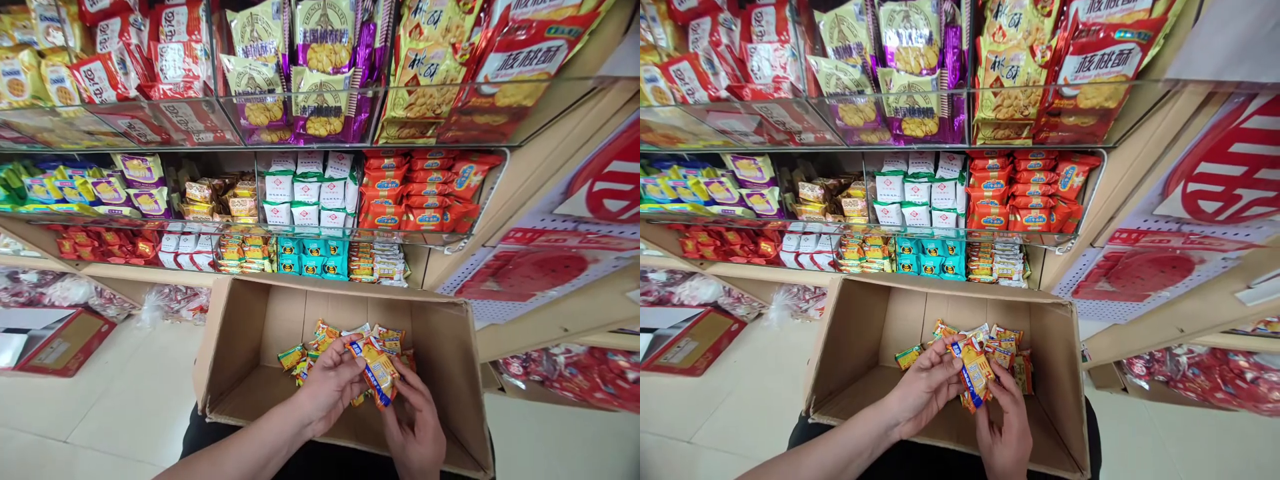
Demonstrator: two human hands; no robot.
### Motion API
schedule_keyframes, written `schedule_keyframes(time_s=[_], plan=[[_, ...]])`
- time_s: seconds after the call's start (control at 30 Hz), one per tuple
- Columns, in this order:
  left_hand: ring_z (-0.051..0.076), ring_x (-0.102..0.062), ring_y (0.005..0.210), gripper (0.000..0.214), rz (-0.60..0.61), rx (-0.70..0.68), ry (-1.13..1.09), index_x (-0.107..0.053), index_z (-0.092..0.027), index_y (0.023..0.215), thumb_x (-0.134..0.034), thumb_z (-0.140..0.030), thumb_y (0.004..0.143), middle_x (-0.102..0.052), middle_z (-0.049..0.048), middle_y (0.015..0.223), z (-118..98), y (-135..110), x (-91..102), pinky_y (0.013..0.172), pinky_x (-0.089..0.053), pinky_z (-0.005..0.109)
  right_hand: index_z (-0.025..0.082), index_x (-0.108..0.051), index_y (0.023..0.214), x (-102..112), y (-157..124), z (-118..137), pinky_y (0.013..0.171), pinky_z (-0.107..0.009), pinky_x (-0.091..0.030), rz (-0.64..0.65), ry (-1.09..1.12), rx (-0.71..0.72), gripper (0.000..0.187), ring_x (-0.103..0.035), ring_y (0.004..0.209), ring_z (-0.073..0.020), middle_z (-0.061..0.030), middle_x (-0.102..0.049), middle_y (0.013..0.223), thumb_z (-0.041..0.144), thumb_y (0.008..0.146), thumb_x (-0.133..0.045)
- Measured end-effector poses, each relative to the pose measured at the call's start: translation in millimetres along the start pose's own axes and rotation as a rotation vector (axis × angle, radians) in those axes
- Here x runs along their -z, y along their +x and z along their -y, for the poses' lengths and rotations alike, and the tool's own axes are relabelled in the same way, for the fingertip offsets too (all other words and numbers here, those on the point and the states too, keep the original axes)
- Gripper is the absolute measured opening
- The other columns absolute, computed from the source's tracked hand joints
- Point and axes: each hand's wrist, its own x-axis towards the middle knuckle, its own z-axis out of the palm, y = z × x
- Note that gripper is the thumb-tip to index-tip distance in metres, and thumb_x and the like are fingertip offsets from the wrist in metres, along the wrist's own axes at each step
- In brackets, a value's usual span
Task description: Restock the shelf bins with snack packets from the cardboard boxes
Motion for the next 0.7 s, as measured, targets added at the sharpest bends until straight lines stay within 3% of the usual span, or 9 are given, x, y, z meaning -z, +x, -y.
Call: schedule_keyframes(time_s=[0.17,0.27,0.33,0.4,0.47,0.57,0.7], plan=[[0.019,-0.061,0.086,0.037,-0.034,-0.030,-0.001,-0.048,-0.022,0.096,-0.068,-0.020,0.065,-0.063,0.0048,0.096,8.0,-1.1,-4.9,0.075,-0.047,0.033,0.019,-0.048,0.086,-0.6,-3.4,-1.3,0.072,-0.033,-0.049,-0.014,-0.093,-0.040,0.011,-0.056,0.091,-0.0189,-0.0099,-0.054,0.098,0.018,0.076,-0.051],[0.017,-0.062,0.082,0.033,-0.039,0.028,0.133,-0.047,-0.022,0.096,-0.065,-0.028,0.069,-0.063,0.0050,0.095,15.5,5.2,6.9,0.072,-0.046,0.031,0.020,-0.049,0.079,4.3,-4.6,-8.2,0.071,-0.030,-0.048,0.097,-0.151,-0.033,0.002,-0.057,0.087,-0.0175,-0.0086,-0.056,0.094,0.021,0.077,-0.049],[0.017,-0.061,0.079,0.035,-0.075,0.066,0.384,-0.046,-0.021,0.102,-0.059,-0.033,0.072,-0.062,0.0062,0.095,17.2,14.9,28.9,0.069,-0.046,0.030,0.020,-0.048,0.077,10.6,-6.4,-19.5,0.072,-0.028,-0.047,0.239,-0.172,-0.072,0.003,-0.057,0.087,-0.0167,-0.0074,-0.057,0.093,0.022,0.078,-0.046],[0.017,-0.060,0.078,0.039,-0.222,0.013,0.751,-0.046,-0.019,0.108,-0.058,-0.029,0.072,-0.062,0.0069,0.094,13.8,27.9,61.3,0.068,-0.045,0.029,0.020,-0.047,0.076,18.0,-7.8,-34.8,0.068,-0.027,-0.046,0.372,-0.228,-0.160,0.007,-0.057,0.080,-0.0158,-0.0057,-0.057,0.087,0.026,0.079,-0.045],[0.019,-0.058,0.085,0.032,-0.361,-0.049,1.169,-0.056,-0.018,0.097,-0.061,-0.020,0.065,-0.062,0.0081,0.096,6.1,41.3,97.0,0.074,-0.043,0.030,0.020,-0.044,0.073,24.2,-7.8,-50.7,0.061,-0.027,-0.045,0.463,-0.340,-0.255,0.014,-0.056,0.068,-0.0154,-0.0035,-0.056,0.077,0.032,0.079,-0.044],[0.025,-0.056,0.090,0.025,-0.454,-0.017,1.302,-0.062,-0.017,0.085,-0.060,-0.013,0.061,-0.064,0.0101,0.092,-5.0,58.9,138.7,0.079,-0.040,0.035,0.021,-0.041,0.069,27.3,-6.0,-69.1,0.053,-0.027,-0.040,0.562,-0.546,-0.332,0.019,-0.053,0.059,-0.0162,-0.0019,-0.053,0.071,0.037,0.079,-0.044],[0.023,-0.050,0.103,0.039,-0.413,-0.097,1.388,-0.059,-0.016,0.102,-0.052,-0.007,0.064,-0.059,0.0099,0.107,-7.1,82.9,156.6,0.088,-0.035,0.033,0.020,-0.044,0.071,23.0,-10.9,-81.4,0.055,-0.028,-0.040,0.687,-0.614,-0.420,0.006,-0.057,0.066,-0.0186,-0.0046,-0.055,0.077,0.025,0.075,-0.045]])
